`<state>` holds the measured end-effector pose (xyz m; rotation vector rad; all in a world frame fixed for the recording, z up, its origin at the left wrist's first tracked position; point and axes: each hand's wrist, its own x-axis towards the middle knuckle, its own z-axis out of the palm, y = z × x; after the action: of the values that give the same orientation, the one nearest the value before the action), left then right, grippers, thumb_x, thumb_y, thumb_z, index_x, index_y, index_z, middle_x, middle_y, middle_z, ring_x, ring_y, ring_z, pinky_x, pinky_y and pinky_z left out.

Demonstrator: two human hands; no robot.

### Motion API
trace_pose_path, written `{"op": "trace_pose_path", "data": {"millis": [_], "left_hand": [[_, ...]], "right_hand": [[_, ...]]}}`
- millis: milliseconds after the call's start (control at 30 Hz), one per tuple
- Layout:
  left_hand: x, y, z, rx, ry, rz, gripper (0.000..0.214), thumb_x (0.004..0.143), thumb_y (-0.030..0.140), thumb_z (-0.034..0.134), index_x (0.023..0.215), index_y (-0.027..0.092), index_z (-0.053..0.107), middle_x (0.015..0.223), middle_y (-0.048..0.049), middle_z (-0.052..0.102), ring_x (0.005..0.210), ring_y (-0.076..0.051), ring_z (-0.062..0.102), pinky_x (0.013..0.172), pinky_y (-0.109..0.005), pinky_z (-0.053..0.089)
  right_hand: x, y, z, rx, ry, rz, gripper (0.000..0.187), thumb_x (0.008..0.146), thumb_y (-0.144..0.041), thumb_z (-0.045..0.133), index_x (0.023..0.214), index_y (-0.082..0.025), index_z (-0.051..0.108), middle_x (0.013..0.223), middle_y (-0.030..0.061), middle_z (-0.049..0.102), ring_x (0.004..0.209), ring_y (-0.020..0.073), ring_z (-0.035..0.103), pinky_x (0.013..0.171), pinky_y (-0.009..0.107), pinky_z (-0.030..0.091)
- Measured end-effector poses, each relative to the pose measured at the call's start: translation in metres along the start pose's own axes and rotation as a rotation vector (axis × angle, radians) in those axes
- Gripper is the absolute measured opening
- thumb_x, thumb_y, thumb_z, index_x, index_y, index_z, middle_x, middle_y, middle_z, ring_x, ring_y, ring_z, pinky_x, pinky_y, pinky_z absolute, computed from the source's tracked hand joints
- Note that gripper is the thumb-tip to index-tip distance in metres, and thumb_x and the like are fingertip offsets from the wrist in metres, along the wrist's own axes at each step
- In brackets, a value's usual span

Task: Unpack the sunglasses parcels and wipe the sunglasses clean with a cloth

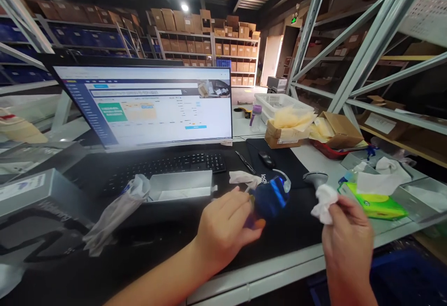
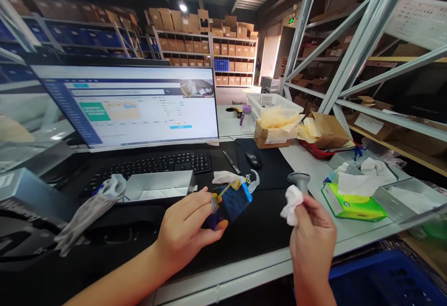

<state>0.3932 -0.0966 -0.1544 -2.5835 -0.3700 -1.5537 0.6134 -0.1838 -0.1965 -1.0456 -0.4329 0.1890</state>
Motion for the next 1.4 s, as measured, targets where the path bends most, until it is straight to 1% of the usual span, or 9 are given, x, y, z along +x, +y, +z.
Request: {"op": "trace_pose_path", "data": {"millis": [67,133,233,400,533,667,900,1133,1400], "left_hand": [[0.0,0.001,0.001,-0.012,0.022,-0.009,0.01,0.085,0.02,0.068,0.081,0.014,0.062,0.08,-0.0076,0.071,0.073,-0.017,0.068,0.088,-0.036,0.062],[0.0,0.001,0.003,-0.015,0.02,-0.001,0.01,0.087,0.023,0.066,0.082,0.015,0.062,0.081,-0.0081,0.072,0.075,-0.018,0.069,0.087,-0.036,0.062],[-0.003,0.001,0.007,0.0,-0.002,0.021,0.013,0.089,0.026,0.065,0.088,0.014,0.064,0.084,-0.0092,0.073,0.079,-0.02,0.071,0.089,-0.036,0.062],[-0.006,-0.002,0.008,0.054,-0.034,-0.005,0.018,0.089,0.027,0.061,0.078,0.013,0.063,0.081,-0.0133,0.073,0.076,-0.024,0.071,0.073,-0.037,0.063],[-0.004,-0.002,0.003,0.055,-0.067,-0.024,0.022,0.092,0.029,0.057,0.075,0.015,0.061,0.079,-0.0118,0.072,0.074,-0.023,0.07,0.072,-0.037,0.063],[-0.002,-0.004,0.002,0.062,-0.069,-0.015,0.023,0.092,0.032,0.057,0.076,0.016,0.06,0.079,-0.0105,0.072,0.074,-0.023,0.07,0.073,-0.037,0.062],[0.001,-0.01,0.006,0.052,-0.107,0.041,0.019,0.092,0.025,0.054,0.077,0.015,0.061,0.076,-0.0091,0.07,0.074,-0.023,0.07,0.071,-0.038,0.062],[0.005,-0.006,0.003,0.1,-0.085,0.087,0.02,0.091,0.021,0.052,0.075,0.015,0.062,0.073,-0.0083,0.069,0.072,-0.022,0.07,0.071,-0.036,0.063],[0.006,-0.009,-0.004,0.103,-0.138,0.102,0.015,0.09,0.02,0.058,0.076,0.014,0.061,0.072,-0.0065,0.068,0.075,-0.022,0.07,0.079,-0.038,0.064]], "right_hand": [[-0.013,0.012,0.0,0.121,-0.173,0.4,0.031,0.063,-0.024,0.088,0.09,-0.018,0.075,0.084,0.0039,0.076,0.071,0.0161,0.07,0.06,0.024,0.055],[-0.025,0.015,0.013,0.228,-0.377,0.707,0.035,0.06,-0.025,0.09,0.091,-0.018,0.074,0.081,0.0029,0.075,0.068,0.0139,0.068,0.061,0.023,0.055],[-0.037,0.005,0.044,0.379,-0.535,0.86,0.033,0.062,-0.024,0.09,0.09,-0.019,0.073,0.08,0.0006,0.073,0.069,0.0125,0.067,0.066,0.023,0.056],[-0.042,-0.011,0.075,0.419,-0.575,0.839,0.035,0.055,-0.02,0.094,0.085,-0.022,0.075,0.078,-0.0004,0.074,0.065,0.0134,0.066,0.063,0.024,0.056],[-0.044,-0.002,0.073,0.354,-0.654,0.789,0.025,0.055,-0.023,0.094,0.073,-0.022,0.077,0.067,-0.0011,0.071,0.055,0.0123,0.061,0.057,0.025,0.053],[-0.042,0.004,0.07,0.255,-0.726,0.691,0.024,0.052,-0.017,0.094,0.067,-0.021,0.076,0.064,-0.0008,0.07,0.056,0.0137,0.06,0.056,0.027,0.052],[-0.041,0.003,0.08,0.263,-0.624,0.57,0.036,0.047,-0.021,0.097,0.074,-0.022,0.073,0.073,-0.0024,0.068,0.066,0.0151,0.062,0.063,0.027,0.053],[-0.041,0.012,0.08,0.265,-0.631,0.592,0.035,0.055,-0.037,0.095,0.077,-0.021,0.073,0.073,-0.0021,0.064,0.065,0.0132,0.056,0.065,0.027,0.052],[-0.041,0.001,0.091,0.318,-0.683,0.606,0.027,0.059,-0.029,0.092,0.076,-0.02,0.073,0.078,-0.0012,0.065,0.068,0.0124,0.055,0.066,0.024,0.049]]}}
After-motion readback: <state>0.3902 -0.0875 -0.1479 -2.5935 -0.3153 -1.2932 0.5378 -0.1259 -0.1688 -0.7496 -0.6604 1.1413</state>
